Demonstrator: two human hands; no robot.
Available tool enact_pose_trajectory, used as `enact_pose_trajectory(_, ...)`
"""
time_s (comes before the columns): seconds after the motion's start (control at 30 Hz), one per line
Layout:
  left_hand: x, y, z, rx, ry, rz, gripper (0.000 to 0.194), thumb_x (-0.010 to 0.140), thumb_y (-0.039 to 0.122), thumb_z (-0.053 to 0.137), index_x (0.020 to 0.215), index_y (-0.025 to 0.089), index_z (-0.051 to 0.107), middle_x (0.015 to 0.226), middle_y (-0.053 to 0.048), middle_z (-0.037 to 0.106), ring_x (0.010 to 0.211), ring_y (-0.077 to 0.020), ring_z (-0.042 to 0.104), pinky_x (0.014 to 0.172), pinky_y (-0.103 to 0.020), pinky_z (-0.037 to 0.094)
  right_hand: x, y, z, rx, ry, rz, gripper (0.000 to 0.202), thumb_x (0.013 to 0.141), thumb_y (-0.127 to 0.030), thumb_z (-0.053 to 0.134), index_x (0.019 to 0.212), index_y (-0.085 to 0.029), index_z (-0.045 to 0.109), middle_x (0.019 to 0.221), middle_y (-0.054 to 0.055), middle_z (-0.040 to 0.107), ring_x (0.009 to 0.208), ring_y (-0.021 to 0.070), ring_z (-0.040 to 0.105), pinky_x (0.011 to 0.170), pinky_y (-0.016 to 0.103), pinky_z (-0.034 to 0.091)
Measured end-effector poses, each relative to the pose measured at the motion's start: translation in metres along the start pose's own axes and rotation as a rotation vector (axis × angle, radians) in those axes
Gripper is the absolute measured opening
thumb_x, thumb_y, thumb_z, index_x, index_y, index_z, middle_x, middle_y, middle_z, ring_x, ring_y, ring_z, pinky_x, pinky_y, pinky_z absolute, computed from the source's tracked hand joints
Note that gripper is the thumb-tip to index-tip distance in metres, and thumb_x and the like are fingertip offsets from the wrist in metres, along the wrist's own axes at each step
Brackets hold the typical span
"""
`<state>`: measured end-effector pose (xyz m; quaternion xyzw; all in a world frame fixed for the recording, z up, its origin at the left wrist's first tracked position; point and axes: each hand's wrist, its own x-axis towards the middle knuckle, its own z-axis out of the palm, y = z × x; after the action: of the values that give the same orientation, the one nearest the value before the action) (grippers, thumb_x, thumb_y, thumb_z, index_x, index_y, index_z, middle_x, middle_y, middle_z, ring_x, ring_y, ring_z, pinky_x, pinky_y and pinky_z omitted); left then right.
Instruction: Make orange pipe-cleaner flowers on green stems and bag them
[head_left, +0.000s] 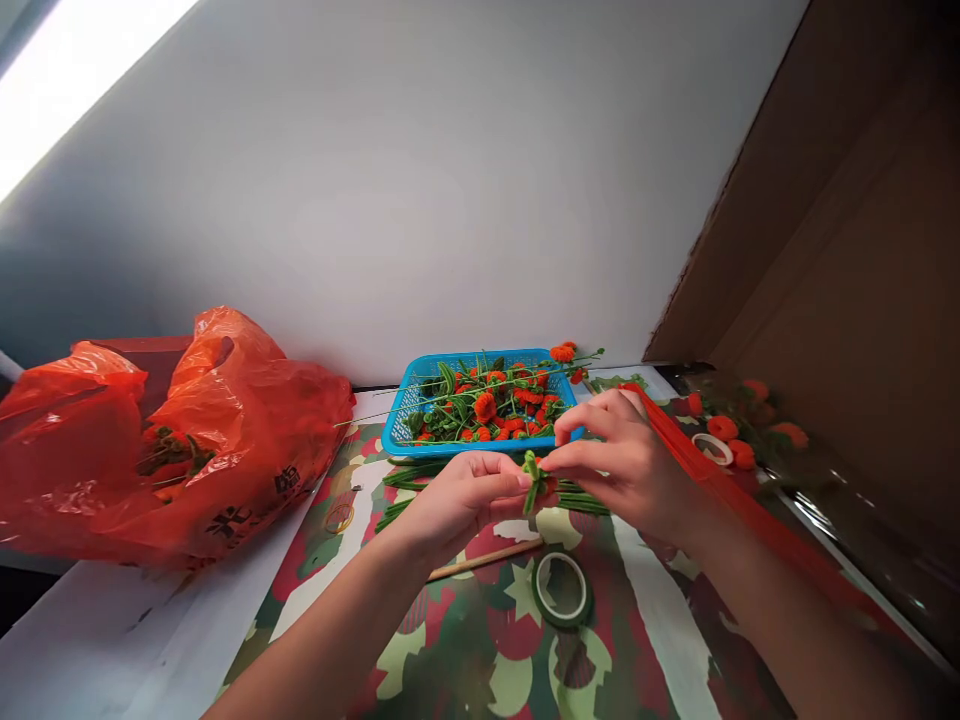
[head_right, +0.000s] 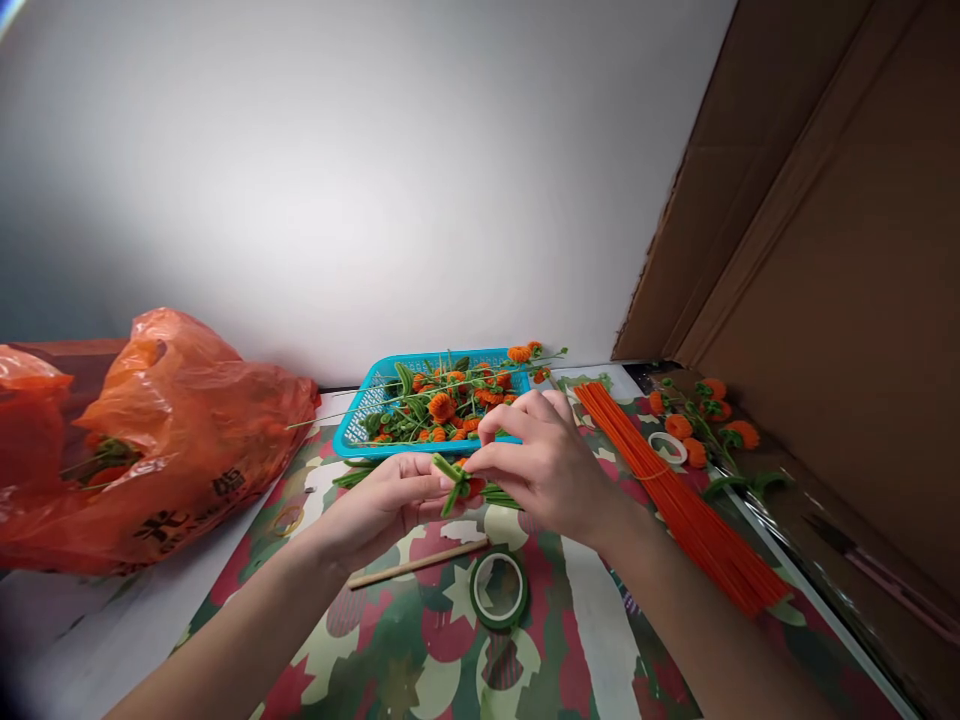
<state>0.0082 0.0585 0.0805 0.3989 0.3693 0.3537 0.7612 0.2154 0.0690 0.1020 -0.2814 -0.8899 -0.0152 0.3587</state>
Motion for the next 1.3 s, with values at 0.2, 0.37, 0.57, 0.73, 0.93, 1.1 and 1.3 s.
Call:
enact_pose_trajectory(0.2,0.0,-0.001,0.003,0.009,0.042,0.02,0.022,0.068,0.023,0.075,0.059,0.012,0.059,0.056,0.002,0.055,0.056,-0.0063,0.052,0.065,-0.02,0.046,-0.009,-0.005,0.019,-0.126,0.016,-0.055,0.02,0.094,-0.014,0.043,0.089,-0.022,0.061,0.079,0.001,0.061,0.078,0.0167,0.047,0.078,0.037,0.027)
enact_pose_trajectory(0.37,-0.005,-0.009,0.017,0.258,0.336,0.364,0.019,0.073,0.024,0.071,0.064,0.014,0.057,0.058,0.003,0.056,0.054,-0.0067,0.051,0.051,-0.016,0.043,-0.01,-0.019,0.039,-0.011,0.145,0.236,0.019,0.093,-0.017,0.042,0.078,-0.019,0.054,0.072,0.001,0.053,0.072,0.0162,0.044,0.074,0.036,0.026)
enact_pose_trajectory(0.57,-0.01,-0.023,0.021,1.015,0.508,1.219,0.014,0.078,0.003,0.058,0.075,0.016,0.058,0.097,-0.008,0.071,0.088,-0.0158,0.068,0.077,-0.026,0.056,-0.001,-0.041,0.038,0.29,0.121,0.563,0.018,0.093,-0.022,0.042,0.077,-0.02,0.051,0.078,0.001,0.054,0.079,0.0184,0.048,0.073,0.033,0.032)
enact_pose_trajectory(0.73,-0.004,-0.028,0.014,1.229,0.491,1.409,0.018,0.076,-0.002,0.056,0.078,0.016,0.059,0.104,-0.011,0.071,0.095,-0.0173,0.068,0.083,-0.025,0.056,0.003,-0.046,0.042,0.33,0.155,0.701,0.019,0.09,-0.021,0.044,0.073,-0.02,0.052,0.077,0.002,0.056,0.078,0.0198,0.049,0.07,0.033,0.035)
enact_pose_trajectory(0.93,-0.001,-0.015,0.017,0.453,0.461,0.58,0.017,0.076,0.026,0.068,0.065,0.015,0.062,0.067,-0.002,0.066,0.067,-0.014,0.066,0.063,-0.022,0.054,0.004,-0.032,0.035,0.198,0.305,0.542,0.004,0.084,-0.021,0.058,0.082,-0.021,0.061,0.07,0.0,0.052,0.07,0.0177,0.047,0.066,0.031,0.038)
enact_pose_trajectory(1.1,0.003,-0.008,0.014,-0.045,0.235,0.143,0.021,0.066,0.029,0.076,0.064,0.012,0.064,0.073,-0.005,0.07,0.074,-0.0142,0.067,0.079,-0.026,0.052,0.003,-0.019,0.014,0.192,0.157,0.374,0.037,0.078,-0.019,0.065,0.114,-0.026,0.057,0.092,0.002,0.056,0.087,0.0194,0.052,0.079,0.034,0.043)
enact_pose_trajectory(1.3,0.002,-0.006,0.014,-0.071,0.154,0.037,0.026,0.06,0.027,0.079,0.055,0.012,0.059,0.053,0.001,0.058,0.054,-0.0081,0.057,0.068,-0.024,0.051,0.0,-0.01,0.01,0.407,-0.12,0.515,0.08,0.072,-0.026,0.072,0.14,-0.036,0.031,0.107,0.002,0.057,0.097,0.0201,0.056,0.084,0.036,0.048)
